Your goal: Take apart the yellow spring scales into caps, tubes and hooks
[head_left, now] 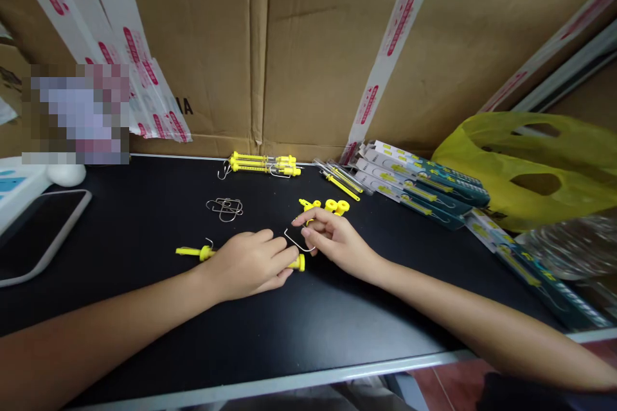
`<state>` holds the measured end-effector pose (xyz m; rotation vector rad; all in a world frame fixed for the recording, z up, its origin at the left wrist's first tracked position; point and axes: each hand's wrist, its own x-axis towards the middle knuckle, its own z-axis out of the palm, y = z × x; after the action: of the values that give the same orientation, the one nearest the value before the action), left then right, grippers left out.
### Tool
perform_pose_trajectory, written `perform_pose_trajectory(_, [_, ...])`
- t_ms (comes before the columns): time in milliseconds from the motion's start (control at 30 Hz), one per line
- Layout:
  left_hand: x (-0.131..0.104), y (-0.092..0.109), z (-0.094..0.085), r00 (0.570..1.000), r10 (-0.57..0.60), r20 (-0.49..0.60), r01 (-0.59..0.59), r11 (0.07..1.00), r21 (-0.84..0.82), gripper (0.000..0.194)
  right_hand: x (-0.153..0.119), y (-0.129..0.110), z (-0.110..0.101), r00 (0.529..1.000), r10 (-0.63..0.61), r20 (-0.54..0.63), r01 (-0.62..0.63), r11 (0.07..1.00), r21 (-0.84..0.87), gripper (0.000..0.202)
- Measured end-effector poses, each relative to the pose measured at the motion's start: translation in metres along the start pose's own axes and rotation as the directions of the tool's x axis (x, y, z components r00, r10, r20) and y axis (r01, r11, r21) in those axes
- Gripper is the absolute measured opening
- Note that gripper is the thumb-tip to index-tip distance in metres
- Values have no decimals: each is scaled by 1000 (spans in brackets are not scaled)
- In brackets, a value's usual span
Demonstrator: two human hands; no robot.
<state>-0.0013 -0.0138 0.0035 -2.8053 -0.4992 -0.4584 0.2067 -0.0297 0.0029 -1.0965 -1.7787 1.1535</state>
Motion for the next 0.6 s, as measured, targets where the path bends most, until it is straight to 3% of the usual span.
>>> perform_pose_trajectory(133, [-2, 1, 5, 1000, 6, -25, -5, 1000, 29, 14, 20, -11, 7, 998, 35, 50, -38, 998, 45, 18])
perform_pose_trajectory(233, [-3, 0, 6, 999, 11, -41, -10, 1000, 26, 15, 44, -16, 17, 999, -27, 43, 27, 1000, 3, 13])
perform_pose_trajectory(467, [-5, -1, 6, 999, -1, -34, 1, 1000, 16, 17, 107, 0, 45, 988, -133, 75, 141, 983, -115, 10])
perform_pose_trajectory(600, [-5, -2, 5, 1000, -12, -28, 12, 1000, 2, 16, 125, 2, 54, 978, -185, 102, 202, 960, -196, 11])
